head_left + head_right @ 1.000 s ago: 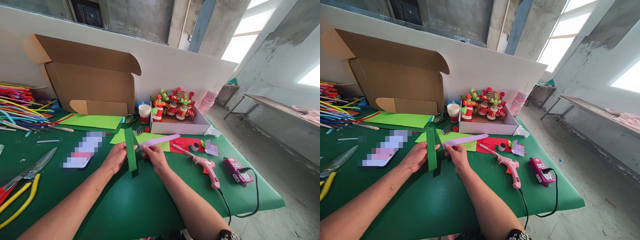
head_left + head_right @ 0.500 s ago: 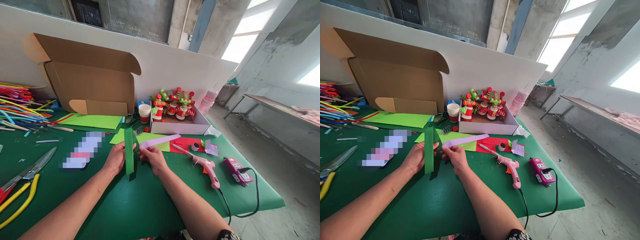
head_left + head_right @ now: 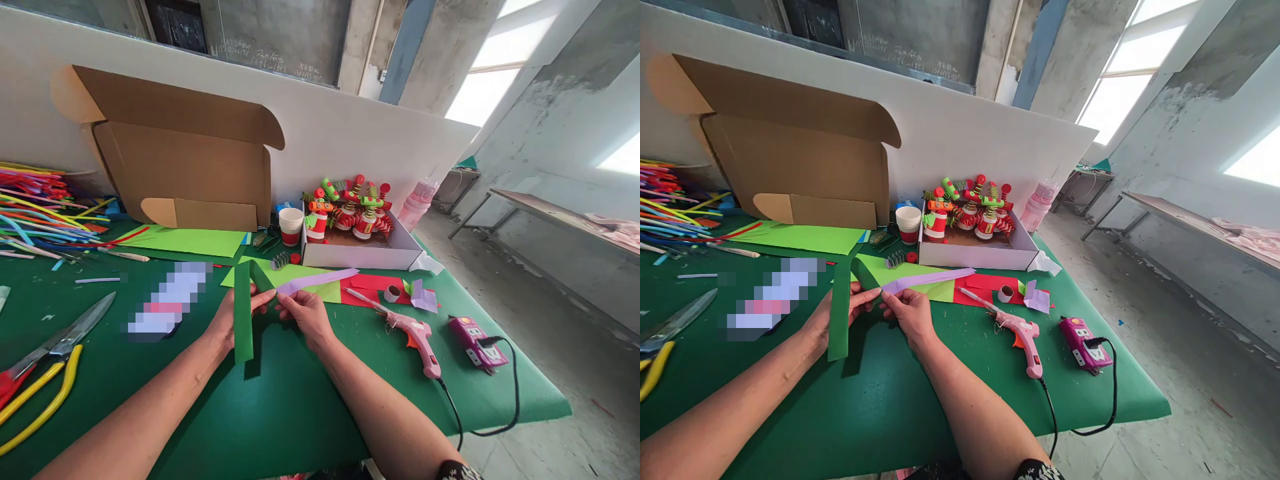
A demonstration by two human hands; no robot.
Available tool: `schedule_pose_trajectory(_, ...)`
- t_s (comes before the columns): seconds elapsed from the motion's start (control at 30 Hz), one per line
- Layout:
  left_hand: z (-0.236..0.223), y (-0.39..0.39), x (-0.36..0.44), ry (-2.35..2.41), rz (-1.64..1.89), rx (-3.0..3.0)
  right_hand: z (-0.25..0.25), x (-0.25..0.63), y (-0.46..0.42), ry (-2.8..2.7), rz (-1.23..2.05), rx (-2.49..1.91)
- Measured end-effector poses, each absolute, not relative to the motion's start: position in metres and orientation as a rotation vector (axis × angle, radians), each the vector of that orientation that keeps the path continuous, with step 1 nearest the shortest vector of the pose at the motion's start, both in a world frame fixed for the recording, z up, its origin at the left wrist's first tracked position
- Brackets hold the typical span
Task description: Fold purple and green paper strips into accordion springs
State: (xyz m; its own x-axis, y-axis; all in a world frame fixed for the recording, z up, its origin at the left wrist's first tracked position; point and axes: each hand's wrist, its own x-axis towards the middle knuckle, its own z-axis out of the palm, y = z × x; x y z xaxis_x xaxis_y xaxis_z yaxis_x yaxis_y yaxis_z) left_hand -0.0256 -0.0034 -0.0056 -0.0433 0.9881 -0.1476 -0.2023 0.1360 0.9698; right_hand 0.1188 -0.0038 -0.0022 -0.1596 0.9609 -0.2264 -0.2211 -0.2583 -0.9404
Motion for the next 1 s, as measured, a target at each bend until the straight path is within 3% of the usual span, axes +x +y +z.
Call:
schedule_pose_trajectory(0.23, 0.013, -0.013, -0.017, 1.105, 1.168, 0.859, -0.003, 0.117, -0.009, -1.066, 1.801, -1.032)
schedule_pose_trajectory(1.0, 0.009, -0.009, -0.024, 1.209, 1.266, 0.872, 0.003, 0.123, -0.007, -1.059, 1.826, -1.064)
